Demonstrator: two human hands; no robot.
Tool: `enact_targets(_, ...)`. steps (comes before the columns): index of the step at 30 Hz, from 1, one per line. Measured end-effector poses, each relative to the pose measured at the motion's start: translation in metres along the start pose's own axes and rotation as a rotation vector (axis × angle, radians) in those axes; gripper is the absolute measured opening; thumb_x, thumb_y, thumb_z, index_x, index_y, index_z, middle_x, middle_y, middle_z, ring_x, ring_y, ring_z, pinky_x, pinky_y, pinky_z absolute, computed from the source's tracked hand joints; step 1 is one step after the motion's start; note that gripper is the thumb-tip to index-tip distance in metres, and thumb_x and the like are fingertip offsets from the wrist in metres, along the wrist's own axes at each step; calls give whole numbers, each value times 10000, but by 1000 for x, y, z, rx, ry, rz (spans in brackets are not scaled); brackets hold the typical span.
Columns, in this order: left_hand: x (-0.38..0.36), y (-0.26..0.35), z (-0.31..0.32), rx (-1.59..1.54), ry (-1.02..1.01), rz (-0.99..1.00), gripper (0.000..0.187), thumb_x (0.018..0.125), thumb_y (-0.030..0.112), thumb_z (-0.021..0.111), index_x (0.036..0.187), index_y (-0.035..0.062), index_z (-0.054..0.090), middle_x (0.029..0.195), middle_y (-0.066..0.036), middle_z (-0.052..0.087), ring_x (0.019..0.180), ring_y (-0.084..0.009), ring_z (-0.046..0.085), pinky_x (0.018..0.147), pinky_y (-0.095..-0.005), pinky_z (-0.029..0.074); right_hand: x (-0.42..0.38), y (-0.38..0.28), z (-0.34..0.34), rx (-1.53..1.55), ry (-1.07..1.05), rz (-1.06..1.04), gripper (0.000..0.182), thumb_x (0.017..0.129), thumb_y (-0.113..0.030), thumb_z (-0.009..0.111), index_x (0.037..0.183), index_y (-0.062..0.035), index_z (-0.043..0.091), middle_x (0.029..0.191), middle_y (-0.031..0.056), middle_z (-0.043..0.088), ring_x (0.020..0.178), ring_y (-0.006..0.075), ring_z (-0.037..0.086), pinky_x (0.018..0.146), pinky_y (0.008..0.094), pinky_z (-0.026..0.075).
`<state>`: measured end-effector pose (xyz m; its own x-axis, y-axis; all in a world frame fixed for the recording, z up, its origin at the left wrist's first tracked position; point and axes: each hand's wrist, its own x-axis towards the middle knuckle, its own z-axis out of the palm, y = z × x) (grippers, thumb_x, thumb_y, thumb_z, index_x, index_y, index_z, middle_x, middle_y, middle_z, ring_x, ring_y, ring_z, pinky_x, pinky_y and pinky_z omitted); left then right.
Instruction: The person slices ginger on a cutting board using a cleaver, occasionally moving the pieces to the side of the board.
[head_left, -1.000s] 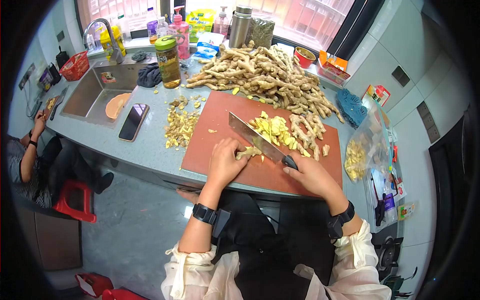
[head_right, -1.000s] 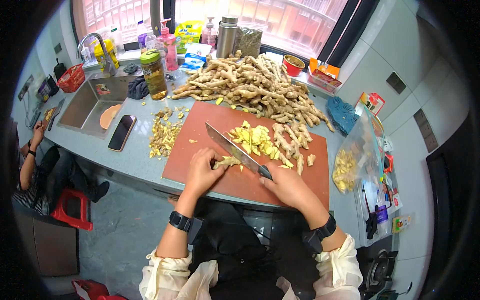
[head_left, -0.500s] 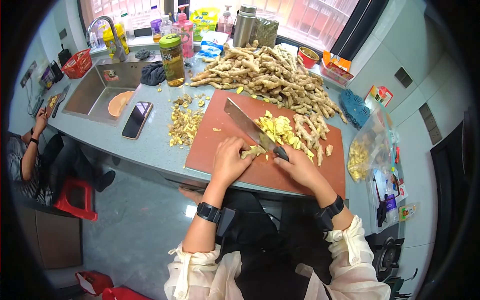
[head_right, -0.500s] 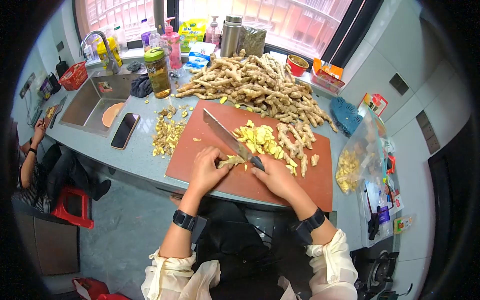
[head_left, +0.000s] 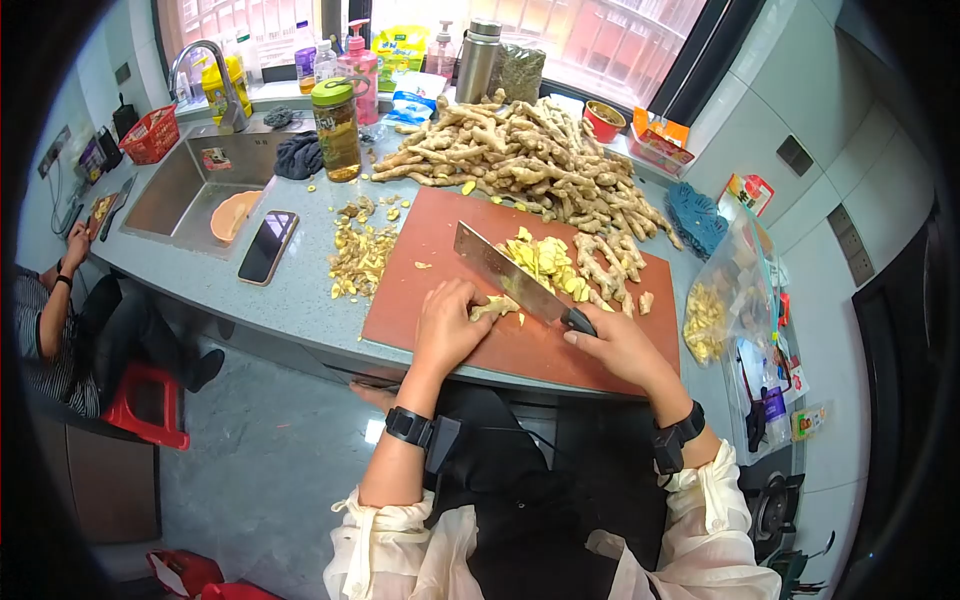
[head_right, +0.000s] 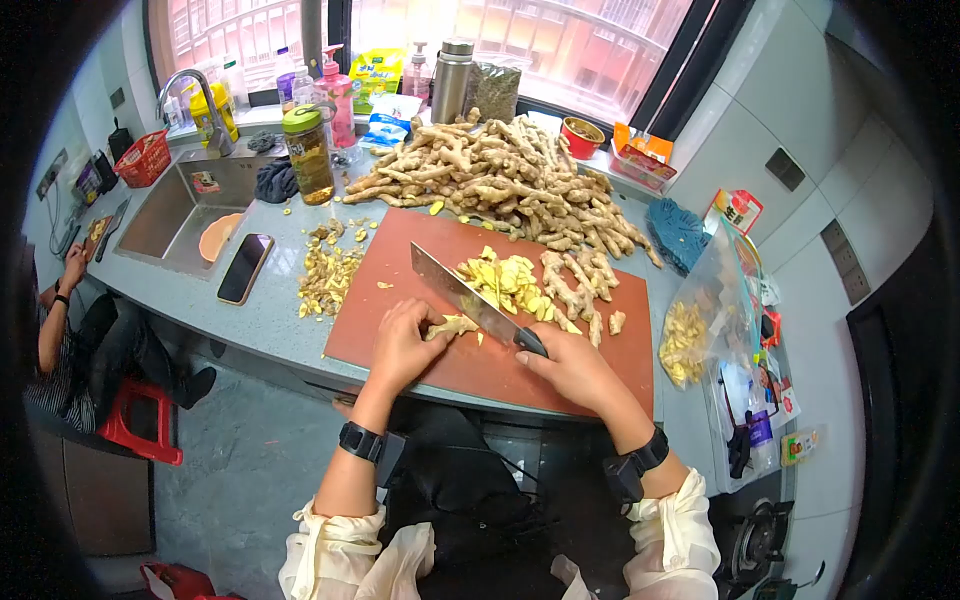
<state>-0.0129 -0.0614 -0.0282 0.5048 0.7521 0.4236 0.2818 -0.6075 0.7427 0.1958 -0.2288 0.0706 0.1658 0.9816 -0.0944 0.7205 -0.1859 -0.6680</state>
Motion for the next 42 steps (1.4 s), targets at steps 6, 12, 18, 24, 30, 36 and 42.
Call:
enact_targets(6,0,0,0,6,-10,4,226,782,199,837,858,61,675,881,-110,650,897,-337,619,847,-448,471,1,-11,-2,-170,-43,19,278,1010,-274,663,1080,-21,572,987,246,683,971,441,666,838,510,515)
enact_targets(12,0,-3,2,-5,-27,0,226,783,208,833,855,67,670,880,-108,644,905,-334,615,838,-448,455,8,-16,4,-365,-80,83,317,1012,-305,646,1075,-17,530,955,262,688,936,477,668,818,563,512)
enact_targets(18,0,-4,1,6,-2,28,221,750,167,845,852,77,670,849,-89,630,838,-311,603,797,-440,459,26,-19,26,-321,-21,77,309,1010,-310,640,1074,-19,558,939,264,686,926,482,664,803,560,516)
enact_targets(24,1,1,-2,-5,-15,-3,231,777,217,833,848,73,666,880,-101,648,908,-328,624,848,-446,461,26,6,29,277,-1,219,255,1011,-261,664,1116,-31,625,821,72,648,714,216,648,646,376,509)
enact_targets(30,0,-4,3,-12,25,46,233,762,194,851,837,70,668,837,-84,630,830,-302,613,780,-429,467,5,-3,5,276,44,171,218,1018,-233,672,1139,-54,650,826,17,617,721,138,596,651,327,485)
enact_targets(36,-1,-5,4,-2,45,50,236,748,183,862,835,71,672,830,-83,639,818,-300,616,767,-431,470,-5,-5,2,108,26,50,252,1009,-258,693,1120,-37,642,885,66,637,867,187,629,798,365,501)
enact_targets(42,0,-6,4,6,43,53,227,747,171,856,841,66,678,833,-85,642,823,-305,617,773,-436,474,-2,-1,3,-18,-11,48,285,1001,-283,686,1120,-29,633,955,174,675,911,324,662,839,420,508)
